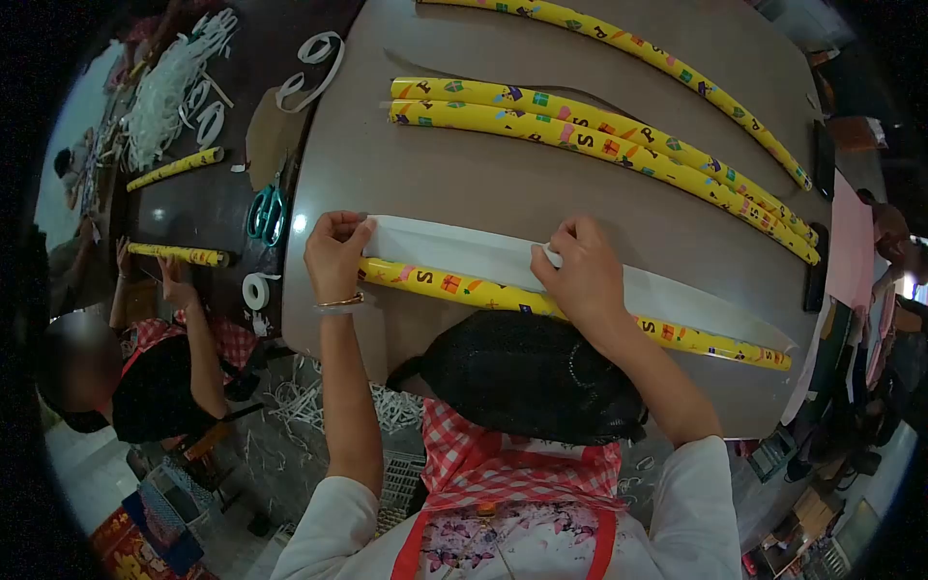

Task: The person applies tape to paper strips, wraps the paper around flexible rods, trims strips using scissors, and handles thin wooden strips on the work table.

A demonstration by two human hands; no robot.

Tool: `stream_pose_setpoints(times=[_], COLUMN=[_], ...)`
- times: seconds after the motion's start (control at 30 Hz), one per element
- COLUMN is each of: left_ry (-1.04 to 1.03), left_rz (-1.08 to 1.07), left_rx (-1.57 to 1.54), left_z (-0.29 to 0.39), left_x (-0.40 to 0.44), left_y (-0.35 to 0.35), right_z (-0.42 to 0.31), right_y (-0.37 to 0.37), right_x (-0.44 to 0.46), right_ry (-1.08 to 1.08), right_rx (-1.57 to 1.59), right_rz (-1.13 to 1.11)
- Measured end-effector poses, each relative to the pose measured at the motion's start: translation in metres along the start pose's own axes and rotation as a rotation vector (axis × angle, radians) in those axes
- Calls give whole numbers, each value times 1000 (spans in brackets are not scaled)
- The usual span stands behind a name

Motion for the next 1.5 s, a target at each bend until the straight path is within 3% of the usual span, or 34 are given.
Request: stream_pose_setpoints(times=[1.5], left_ry=[-6], left_rz=[-6], left_rx=[-9], left_z=[-5], left_x=[3], left_y=[-1], right_z=[-10], right_y=[-9], right_x=[4], right_ry=[79], right_rx=[-202], right_rz=[45])
Point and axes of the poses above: each hand's wrist, its own x-axis towards the middle knuckle, its own y-axis out of the back of the hand, z = x × y, the point moved 6 cm from there along x, towards the middle knuckle, and after that the axes turned 6 degrees about y, right-handed, at the moved point
